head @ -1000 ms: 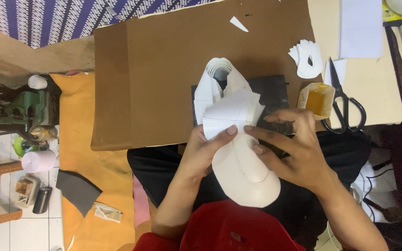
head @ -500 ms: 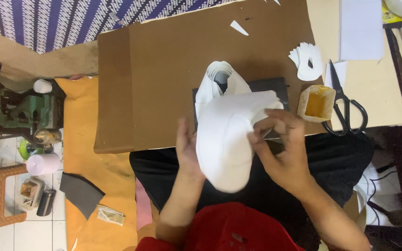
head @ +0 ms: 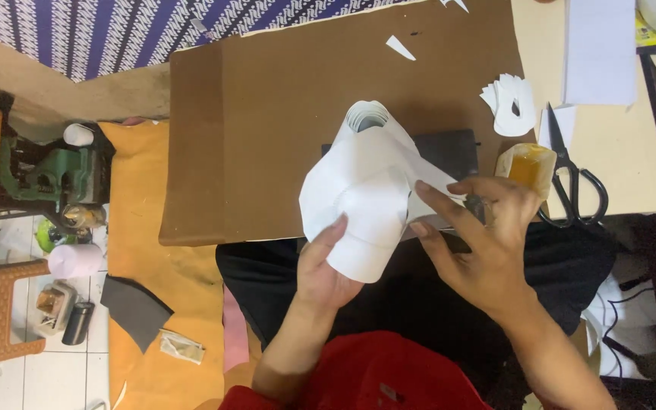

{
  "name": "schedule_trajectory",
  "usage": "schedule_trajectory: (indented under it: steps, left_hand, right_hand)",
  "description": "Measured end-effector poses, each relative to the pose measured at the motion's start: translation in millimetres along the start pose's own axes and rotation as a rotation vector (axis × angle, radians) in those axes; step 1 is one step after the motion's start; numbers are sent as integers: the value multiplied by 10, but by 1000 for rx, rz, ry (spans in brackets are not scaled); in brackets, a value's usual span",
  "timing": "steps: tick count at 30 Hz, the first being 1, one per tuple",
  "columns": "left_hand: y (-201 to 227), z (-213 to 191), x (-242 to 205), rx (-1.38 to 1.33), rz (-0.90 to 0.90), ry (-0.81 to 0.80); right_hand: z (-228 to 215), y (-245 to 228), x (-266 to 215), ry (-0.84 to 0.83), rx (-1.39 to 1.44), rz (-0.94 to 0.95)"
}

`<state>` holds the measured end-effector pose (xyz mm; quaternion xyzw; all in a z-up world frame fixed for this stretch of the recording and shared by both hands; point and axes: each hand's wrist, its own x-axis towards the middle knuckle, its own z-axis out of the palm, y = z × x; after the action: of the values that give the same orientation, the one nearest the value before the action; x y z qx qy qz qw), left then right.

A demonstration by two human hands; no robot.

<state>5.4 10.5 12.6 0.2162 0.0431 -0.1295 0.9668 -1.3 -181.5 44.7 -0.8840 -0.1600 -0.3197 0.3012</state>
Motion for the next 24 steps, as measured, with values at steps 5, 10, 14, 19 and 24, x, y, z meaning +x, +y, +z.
schedule_trajectory:
  steps: [5, 10, 14, 19, 24]
  left_hand:
    - [81, 50, 22, -25, -86, 30]
    - [121, 104, 43, -90, -146, 22]
    - [119, 122, 49, -147, -153, 29]
    - [227, 143, 29, -292, -220, -52]
    - [285, 223, 72, -294, -250, -27]
  right_hand:
    - [34, 20, 5, -54, 29, -1]
    - [39, 55, -7, -65, 74, -32]
    - [42, 50, -1, -73, 82, -49]
    - [-84, 49, -7, -188, 13, -165]
    - [-137, 99, -6, -164, -8, -284]
